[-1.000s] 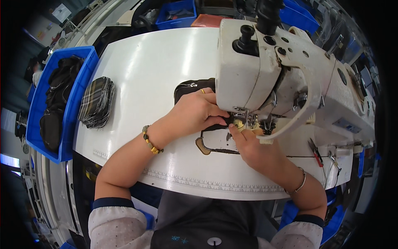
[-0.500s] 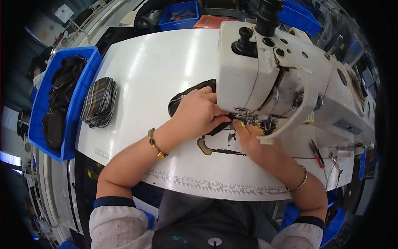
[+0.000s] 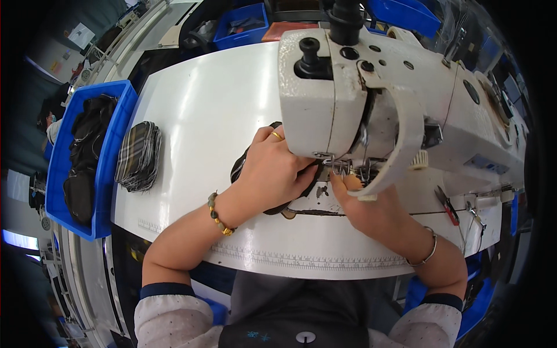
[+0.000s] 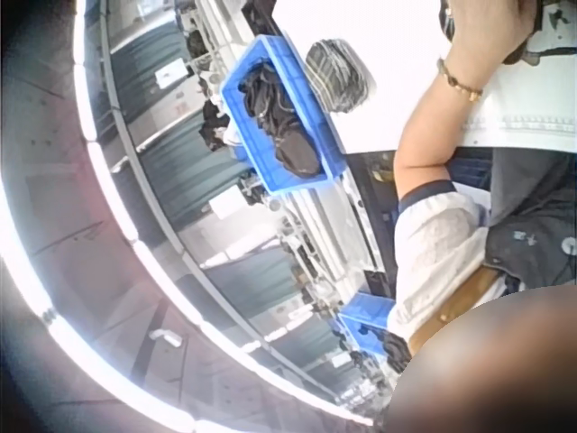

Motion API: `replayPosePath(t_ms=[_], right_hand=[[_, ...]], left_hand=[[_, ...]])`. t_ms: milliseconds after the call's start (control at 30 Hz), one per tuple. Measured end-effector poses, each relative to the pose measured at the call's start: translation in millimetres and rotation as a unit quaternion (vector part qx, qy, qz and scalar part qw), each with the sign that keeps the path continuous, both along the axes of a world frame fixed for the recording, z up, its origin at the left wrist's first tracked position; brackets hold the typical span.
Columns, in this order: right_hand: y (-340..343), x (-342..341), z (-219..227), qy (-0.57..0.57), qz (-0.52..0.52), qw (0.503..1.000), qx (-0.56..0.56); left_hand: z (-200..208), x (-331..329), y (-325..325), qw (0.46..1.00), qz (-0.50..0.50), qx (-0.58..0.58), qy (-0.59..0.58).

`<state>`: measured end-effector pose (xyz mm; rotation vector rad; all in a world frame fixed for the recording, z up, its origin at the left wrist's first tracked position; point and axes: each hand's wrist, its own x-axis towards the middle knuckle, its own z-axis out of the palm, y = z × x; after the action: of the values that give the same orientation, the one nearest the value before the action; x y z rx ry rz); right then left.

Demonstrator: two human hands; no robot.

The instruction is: Sewing and sorting leather pieces for wallets or small bags using an industrial machine.

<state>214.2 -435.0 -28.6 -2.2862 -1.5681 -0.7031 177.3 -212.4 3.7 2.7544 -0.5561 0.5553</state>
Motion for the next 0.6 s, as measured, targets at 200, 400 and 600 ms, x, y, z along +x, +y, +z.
replayPosePath(t_ms=[200,400,600], right_hand=[[-3,-22,12,-0.004,-0.014,0.993,-0.115],[2,-32,13,0.045,0.032,0.994,-0.098],[5,-34,12,0.106,0.033,0.986,-0.125]], left_hand=[[2,-3,1,0.998,0.023,-0.026,0.052],[4,2,4,0.978,0.05,-0.148,0.136],[4,-13,-3,0.997,0.033,0.009,0.069]])
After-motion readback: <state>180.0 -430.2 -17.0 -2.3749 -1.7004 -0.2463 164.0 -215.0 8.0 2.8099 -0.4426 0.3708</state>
